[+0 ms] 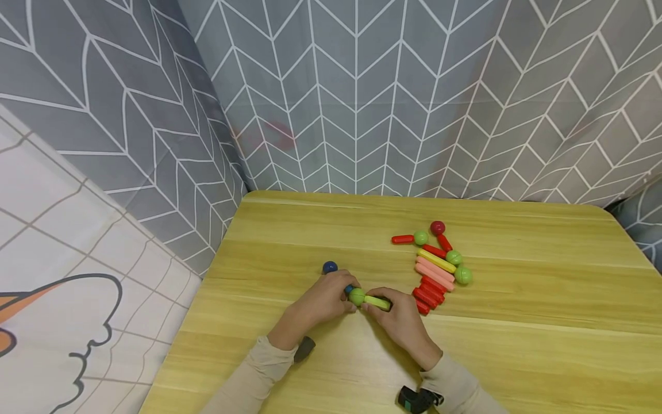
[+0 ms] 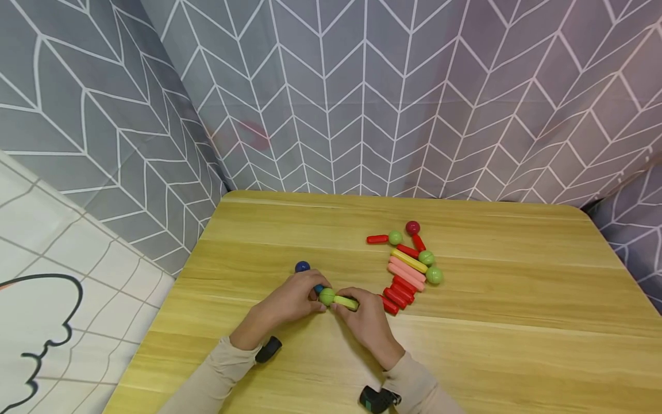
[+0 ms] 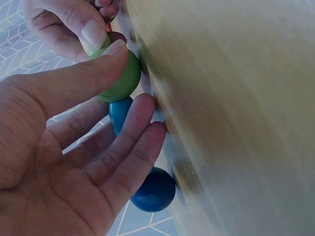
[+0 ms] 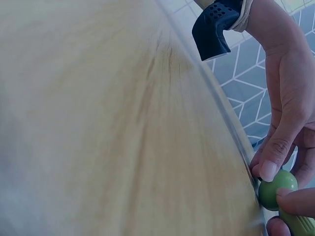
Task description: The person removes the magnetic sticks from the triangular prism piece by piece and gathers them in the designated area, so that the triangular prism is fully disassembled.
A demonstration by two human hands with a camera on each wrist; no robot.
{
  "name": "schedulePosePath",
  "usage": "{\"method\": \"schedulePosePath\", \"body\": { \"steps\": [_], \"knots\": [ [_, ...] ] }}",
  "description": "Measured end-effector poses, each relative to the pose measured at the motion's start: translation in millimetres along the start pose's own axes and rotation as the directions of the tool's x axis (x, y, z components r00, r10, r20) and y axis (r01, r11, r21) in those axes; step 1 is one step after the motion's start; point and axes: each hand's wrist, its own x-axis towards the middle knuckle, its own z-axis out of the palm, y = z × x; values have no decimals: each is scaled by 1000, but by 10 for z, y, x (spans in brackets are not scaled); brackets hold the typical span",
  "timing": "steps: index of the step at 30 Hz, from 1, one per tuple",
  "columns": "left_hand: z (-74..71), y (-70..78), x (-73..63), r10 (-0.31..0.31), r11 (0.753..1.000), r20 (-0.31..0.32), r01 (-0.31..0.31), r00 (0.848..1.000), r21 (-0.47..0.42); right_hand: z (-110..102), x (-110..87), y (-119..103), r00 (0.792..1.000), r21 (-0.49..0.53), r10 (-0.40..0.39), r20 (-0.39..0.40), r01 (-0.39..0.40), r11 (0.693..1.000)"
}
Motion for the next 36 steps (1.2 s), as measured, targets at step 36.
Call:
{"method": "schedulePosePath", "body": {
  "steps": [36],
  "knots": [
    [26, 42, -13, -91, 995, -78, 94, 993, 42, -173, -91, 79, 985, -204, -134, -106, 110, 973]
  ]
}}
